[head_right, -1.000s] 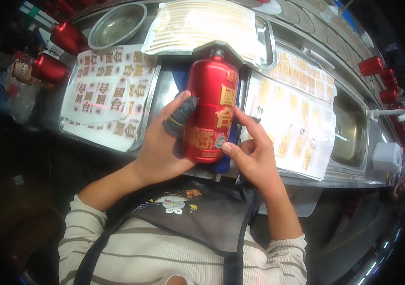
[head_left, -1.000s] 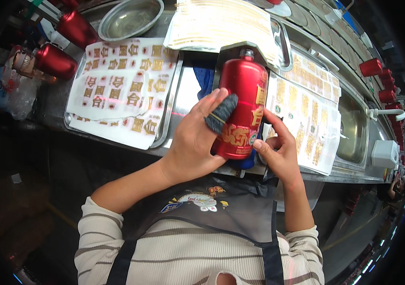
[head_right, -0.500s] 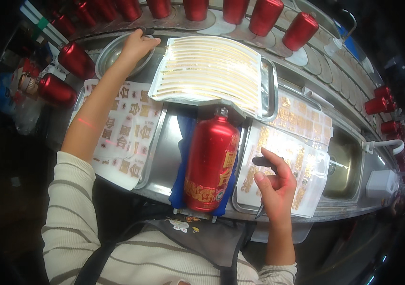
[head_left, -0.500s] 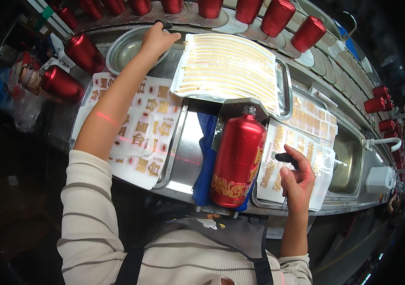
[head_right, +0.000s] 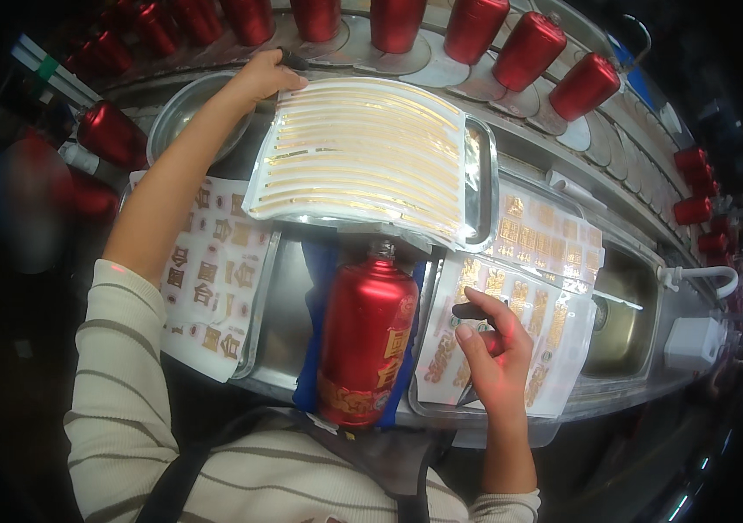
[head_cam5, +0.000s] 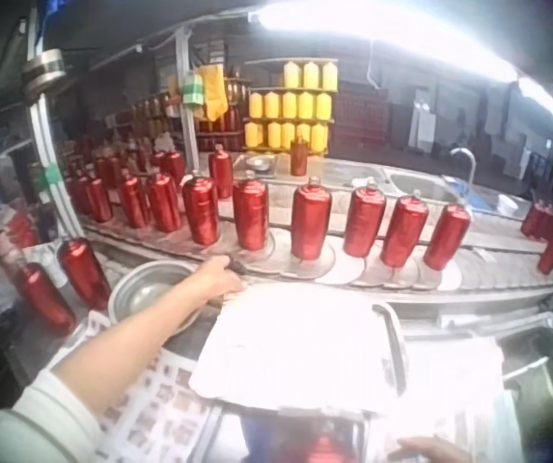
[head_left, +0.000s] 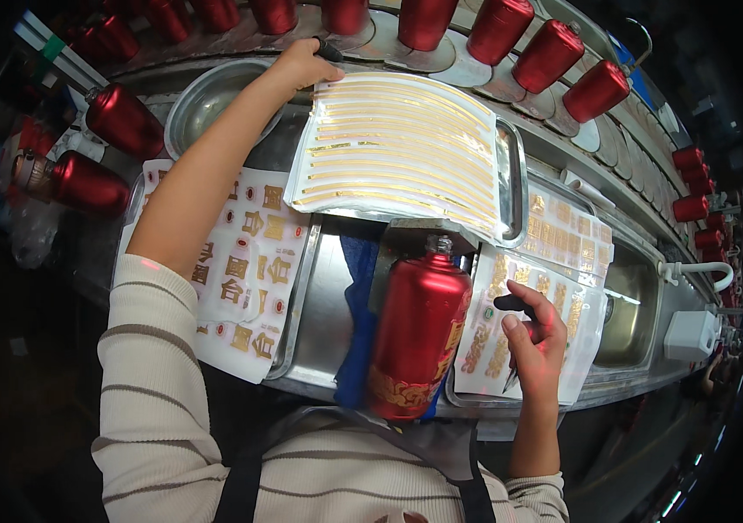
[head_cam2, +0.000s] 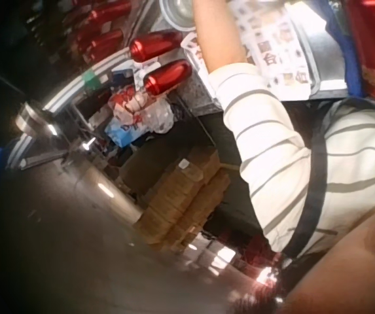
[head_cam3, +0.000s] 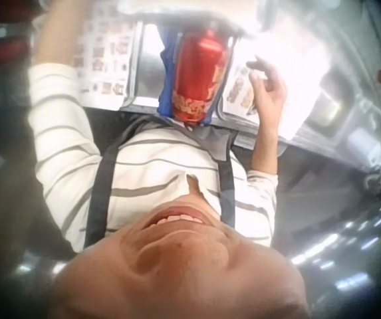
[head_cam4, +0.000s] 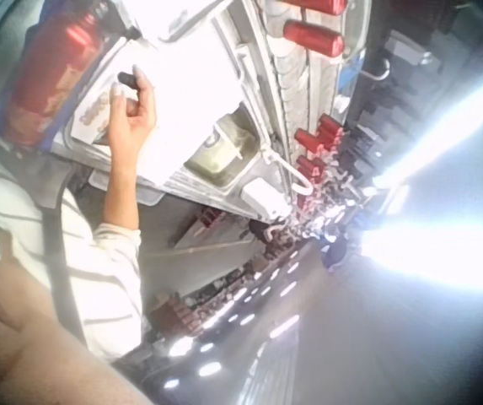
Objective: The person applies gold stickers to red cylindrical containers using a blue cloth to smooth them. They rotate each container, press the sticker, and place the finished container on a nearby tray. The process repeats with multiple containers.
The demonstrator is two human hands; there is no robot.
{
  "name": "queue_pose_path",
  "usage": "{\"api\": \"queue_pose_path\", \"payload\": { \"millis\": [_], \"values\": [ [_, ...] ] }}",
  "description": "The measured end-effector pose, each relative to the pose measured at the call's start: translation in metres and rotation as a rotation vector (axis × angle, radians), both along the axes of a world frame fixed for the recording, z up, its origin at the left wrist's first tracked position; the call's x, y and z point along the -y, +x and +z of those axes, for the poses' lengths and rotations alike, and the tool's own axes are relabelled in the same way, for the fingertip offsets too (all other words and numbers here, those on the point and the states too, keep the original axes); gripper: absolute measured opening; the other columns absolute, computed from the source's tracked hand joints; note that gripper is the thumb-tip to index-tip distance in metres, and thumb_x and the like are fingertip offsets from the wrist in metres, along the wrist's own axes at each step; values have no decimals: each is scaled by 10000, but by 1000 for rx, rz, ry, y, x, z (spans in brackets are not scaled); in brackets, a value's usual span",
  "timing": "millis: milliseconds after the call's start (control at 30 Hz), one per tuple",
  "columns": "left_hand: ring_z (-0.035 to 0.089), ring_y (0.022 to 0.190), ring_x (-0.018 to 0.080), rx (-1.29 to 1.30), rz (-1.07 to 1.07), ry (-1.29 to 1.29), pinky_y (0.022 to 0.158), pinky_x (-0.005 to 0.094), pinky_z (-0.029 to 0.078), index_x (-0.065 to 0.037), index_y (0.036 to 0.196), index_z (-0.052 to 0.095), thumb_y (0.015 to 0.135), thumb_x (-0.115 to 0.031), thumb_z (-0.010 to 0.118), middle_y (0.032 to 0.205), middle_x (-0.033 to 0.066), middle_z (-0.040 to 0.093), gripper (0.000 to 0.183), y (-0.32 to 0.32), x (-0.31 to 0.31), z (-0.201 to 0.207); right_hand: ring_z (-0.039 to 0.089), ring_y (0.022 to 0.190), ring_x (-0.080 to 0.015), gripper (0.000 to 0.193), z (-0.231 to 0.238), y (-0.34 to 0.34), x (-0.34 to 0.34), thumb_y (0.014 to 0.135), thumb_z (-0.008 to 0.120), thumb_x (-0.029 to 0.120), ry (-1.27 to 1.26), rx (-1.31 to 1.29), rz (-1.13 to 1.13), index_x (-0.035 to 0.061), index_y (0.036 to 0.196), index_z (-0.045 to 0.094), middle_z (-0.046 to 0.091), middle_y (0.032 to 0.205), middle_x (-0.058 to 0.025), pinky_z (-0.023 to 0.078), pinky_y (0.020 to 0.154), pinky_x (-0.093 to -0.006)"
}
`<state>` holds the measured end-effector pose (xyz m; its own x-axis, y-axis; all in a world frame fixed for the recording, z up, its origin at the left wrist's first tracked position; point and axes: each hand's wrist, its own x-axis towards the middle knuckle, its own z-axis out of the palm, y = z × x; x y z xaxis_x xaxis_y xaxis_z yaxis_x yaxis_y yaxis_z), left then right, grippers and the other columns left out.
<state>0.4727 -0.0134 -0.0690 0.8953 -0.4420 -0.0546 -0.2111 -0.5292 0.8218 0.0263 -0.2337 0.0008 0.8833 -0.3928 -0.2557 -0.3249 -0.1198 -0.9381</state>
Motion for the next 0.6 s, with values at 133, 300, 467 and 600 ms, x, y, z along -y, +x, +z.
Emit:
{"api": "queue_pose_path", "payload": {
  "millis": [133, 300, 467, 600],
  "values": [
    [700, 781, 197, 261, 21, 71, 739, 358, 531, -36, 870, 657, 693, -216, 829, 808, 88, 726, 306, 11, -8, -12, 498, 661, 9, 421, 6, 8, 1, 894, 651, 17, -20, 41, 16, -17, 1309, 587, 637, 1130, -87, 400, 602, -143],
    [697, 786, 159, 496, -118, 286, 703, 314, 524, -23, 925, 632, 787, -142, 779, 820, 53, 724, 234, -33, 33, 61, 500, 656, 9, 419, 20, 53, 17, 887, 668, 41, -260, 286, 6, -8, 1298, 608, 647, 1134, -93, 400, 589, -152],
    [632, 747, 159, 458, -610, -2, 651, 301, 506, 36, 913, 579, 816, -70, 720, 820, 112, 658, 202, -115, 111, 164, 415, 648, -25, 671, 40, 187, 53, 780, 576, -6, -455, 473, 106, 73, 1441, 495, 631, 901, -1, 342, 571, -198],
    [629, 750, 149, 310, -651, -126, 650, 292, 500, 56, 931, 596, 825, -44, 699, 799, 113, 661, 178, -186, 95, 216, 368, 395, -62, 220, 71, 184, 76, 799, 543, 49, 36, 338, 582, 27, 1017, 561, 439, 560, 29, 307, 431, -220]
  ]
}}
